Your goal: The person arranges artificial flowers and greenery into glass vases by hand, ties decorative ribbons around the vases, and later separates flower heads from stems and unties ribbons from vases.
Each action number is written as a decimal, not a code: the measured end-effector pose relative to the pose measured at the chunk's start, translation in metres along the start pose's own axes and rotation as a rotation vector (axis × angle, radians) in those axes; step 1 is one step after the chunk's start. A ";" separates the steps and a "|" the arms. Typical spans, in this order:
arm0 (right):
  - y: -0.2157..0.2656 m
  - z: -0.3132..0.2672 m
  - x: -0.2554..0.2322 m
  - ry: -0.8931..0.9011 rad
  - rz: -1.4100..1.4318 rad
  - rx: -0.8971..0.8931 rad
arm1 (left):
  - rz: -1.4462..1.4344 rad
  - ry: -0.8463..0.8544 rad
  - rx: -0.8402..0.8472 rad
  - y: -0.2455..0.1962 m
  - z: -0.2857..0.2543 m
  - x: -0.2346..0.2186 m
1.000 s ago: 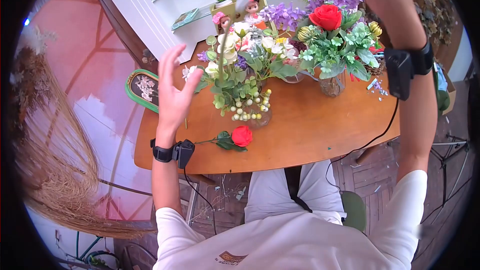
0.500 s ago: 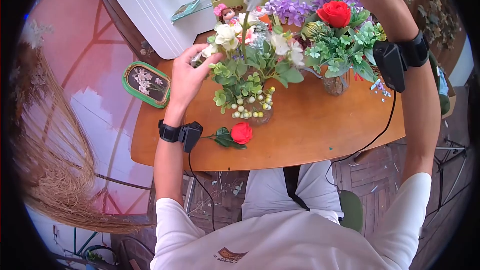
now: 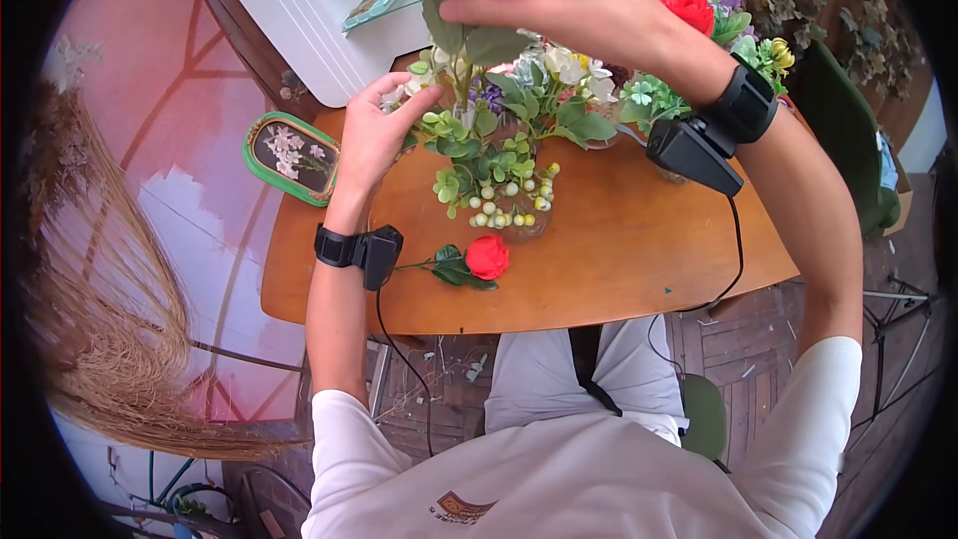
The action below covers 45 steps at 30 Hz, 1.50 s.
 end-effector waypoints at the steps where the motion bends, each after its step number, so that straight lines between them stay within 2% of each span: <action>1: -0.009 0.000 0.007 0.026 -0.084 0.051 | -0.002 -0.002 -0.004 -0.001 -0.001 0.000; 3: -0.010 -0.005 0.016 -0.004 -0.043 0.007 | 0.008 0.009 -0.041 -0.003 -0.003 0.001; 5: -0.009 -0.005 0.029 0.061 -0.191 -0.018 | -0.035 0.002 0.003 0.001 0.000 0.001; 6: -0.012 -0.006 0.038 0.181 -0.188 0.035 | -0.076 -0.004 0.048 0.002 0.001 0.000; 11: -0.022 -0.012 0.063 0.274 -0.223 -0.030 | -0.119 0.006 0.094 0.004 0.001 -0.001; 13: -0.016 -0.016 0.066 0.281 -0.314 -0.137 | -0.138 0.038 0.106 0.004 0.000 0.000; 14: -0.008 -0.015 0.061 0.318 -0.312 -0.094 | -0.145 0.037 0.100 0.005 0.000 0.000; 15: -0.005 -0.015 0.058 0.323 -0.310 -0.097 | -0.153 0.035 0.093 0.007 0.001 -0.001; 17: 0.008 -0.013 0.038 0.122 -0.365 -0.206 | -0.164 0.024 0.074 0.009 0.003 -0.001; 19: 0.016 -0.010 0.029 0.100 -0.374 -0.199 | -0.176 0.012 0.056 0.012 0.003 -0.002; 21: 0.017 -0.008 0.027 0.177 -0.344 -0.072 | -0.164 0.008 0.072 0.014 0.003 -0.002; 23: 0.017 -0.010 0.034 0.201 -0.343 -0.108 | -0.153 0.012 0.080 0.013 0.002 -0.002; 25: 0.007 -0.010 0.047 0.290 -0.354 -0.029 | -0.135 0.025 0.090 0.008 0.001 0.000; 28: 0.014 -0.010 0.049 0.228 -0.313 -0.124 | -0.134 -0.004 0.091 -0.002 -0.005 0.000; 30: 0.019 -0.009 0.047 0.198 -0.304 -0.159 | -0.060 0.001 0.012 0.000 -0.008 -0.001; 32: 0.025 -0.008 0.022 -0.036 -0.288 -0.169 | -0.072 0.003 0.008 0.001 -0.009 -0.003; 33: 0.044 -0.011 0.012 -0.113 -0.291 -0.260 | -0.084 0.012 0.004 0.002 -0.010 -0.004; 35: 0.073 -0.021 0.006 -0.047 -0.284 -0.123 | -0.063 0.004 0.004 0.007 -0.010 -0.009; 36: 0.051 -0.028 0.001 -0.263 -0.197 -0.202 | -0.040 0.011 0.022 0.003 -0.011 -0.008; 37: 0.053 -0.034 0.000 -0.245 -0.193 -0.206 | -0.018 0.019 0.038 0.001 -0.013 -0.008; 39: 0.076 -0.057 0.023 0.008 -0.281 -0.341 | -0.037 -0.016 0.019 0.001 -0.015 -0.011; 41: 0.076 -0.084 0.063 0.206 -0.188 -0.362 | -0.034 -0.014 0.060 -0.002 -0.015 -0.011; 43: 0.062 -0.110 0.108 0.379 -0.114 -0.285 | -0.042 -0.045 0.072 0.000 -0.012 -0.011; 45: 0.042 -0.129 0.142 0.446 -0.128 -0.237 | -0.123 -0.049 0.171 -0.006 -0.009 -0.007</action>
Point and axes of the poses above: each hand's wrist, its own z-axis towards the middle knuckle, its own x-axis out of the palm, y = z × x, the point moved 8 cm from there along z, towards the middle knuckle, and after that the axes turned 3 degrees about y, right-handed, at the moved point
